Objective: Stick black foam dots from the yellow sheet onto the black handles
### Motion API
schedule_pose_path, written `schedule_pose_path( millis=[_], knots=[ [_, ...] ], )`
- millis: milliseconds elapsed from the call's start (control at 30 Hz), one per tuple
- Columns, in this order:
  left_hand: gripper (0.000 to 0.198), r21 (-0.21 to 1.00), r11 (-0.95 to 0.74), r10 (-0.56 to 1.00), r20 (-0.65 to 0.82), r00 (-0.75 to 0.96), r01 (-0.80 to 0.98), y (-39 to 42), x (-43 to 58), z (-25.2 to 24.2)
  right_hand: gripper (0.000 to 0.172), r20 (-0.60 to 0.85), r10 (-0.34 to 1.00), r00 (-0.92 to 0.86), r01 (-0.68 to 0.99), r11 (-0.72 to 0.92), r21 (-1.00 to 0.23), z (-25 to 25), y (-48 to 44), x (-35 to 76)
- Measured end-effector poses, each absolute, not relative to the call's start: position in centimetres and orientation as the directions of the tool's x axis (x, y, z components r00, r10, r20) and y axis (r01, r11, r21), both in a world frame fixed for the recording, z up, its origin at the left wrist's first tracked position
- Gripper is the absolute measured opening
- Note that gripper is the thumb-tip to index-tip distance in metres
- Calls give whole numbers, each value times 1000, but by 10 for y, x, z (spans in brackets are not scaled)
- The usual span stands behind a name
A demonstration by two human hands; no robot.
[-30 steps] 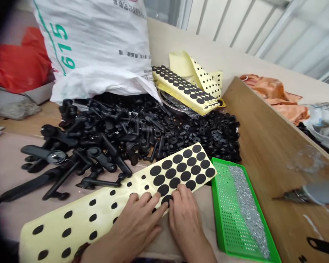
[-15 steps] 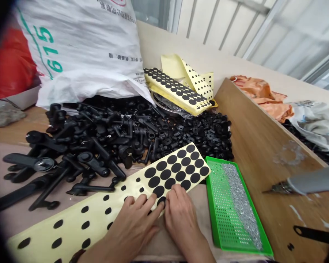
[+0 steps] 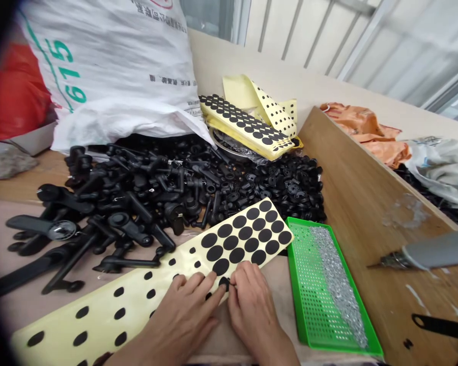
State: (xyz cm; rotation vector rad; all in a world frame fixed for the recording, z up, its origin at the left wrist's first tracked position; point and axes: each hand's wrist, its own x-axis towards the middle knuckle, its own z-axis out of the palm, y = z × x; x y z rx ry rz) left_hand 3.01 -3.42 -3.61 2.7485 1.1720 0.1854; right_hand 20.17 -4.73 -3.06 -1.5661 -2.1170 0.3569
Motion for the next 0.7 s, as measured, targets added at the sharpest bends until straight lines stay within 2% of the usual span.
schedule_pose_path(
  millis=[200, 300, 367, 433, 533, 633, 700],
  knots=[
    [31, 211, -698, 706, 48, 706, 684, -38, 27, -37, 20, 280, 921, -270, 758, 383, -529, -25, -51, 198],
    [28, 240, -709, 693, 58, 719, 663, -40, 23, -36, 21, 257, 926, -277, 726, 377, -576, -22, -52, 198],
    [25, 295, -716, 682, 107, 723, 632, -37, 12, -30, 21, 216, 932, -292, 700, 362, -616, -21, -52, 199],
    [25, 313, -698, 713, 219, 667, 644, -30, -8, -22, 21, 172, 936, -308, 670, 342, -659, -21, -51, 202],
    [32, 175, -562, 804, 346, 484, 809, -17, -43, -12, 20, 139, 948, -286, 633, 296, -715, -21, -49, 207],
    [35, -15, -433, 860, 291, 419, 901, -6, -69, -11, 17, 128, 969, -212, 586, 231, -776, -21, -46, 212],
    [36, -50, -429, 875, 226, 429, 902, -3, -78, -14, 14, 87, 981, -171, 514, 164, -842, -19, -46, 215]
  ],
)
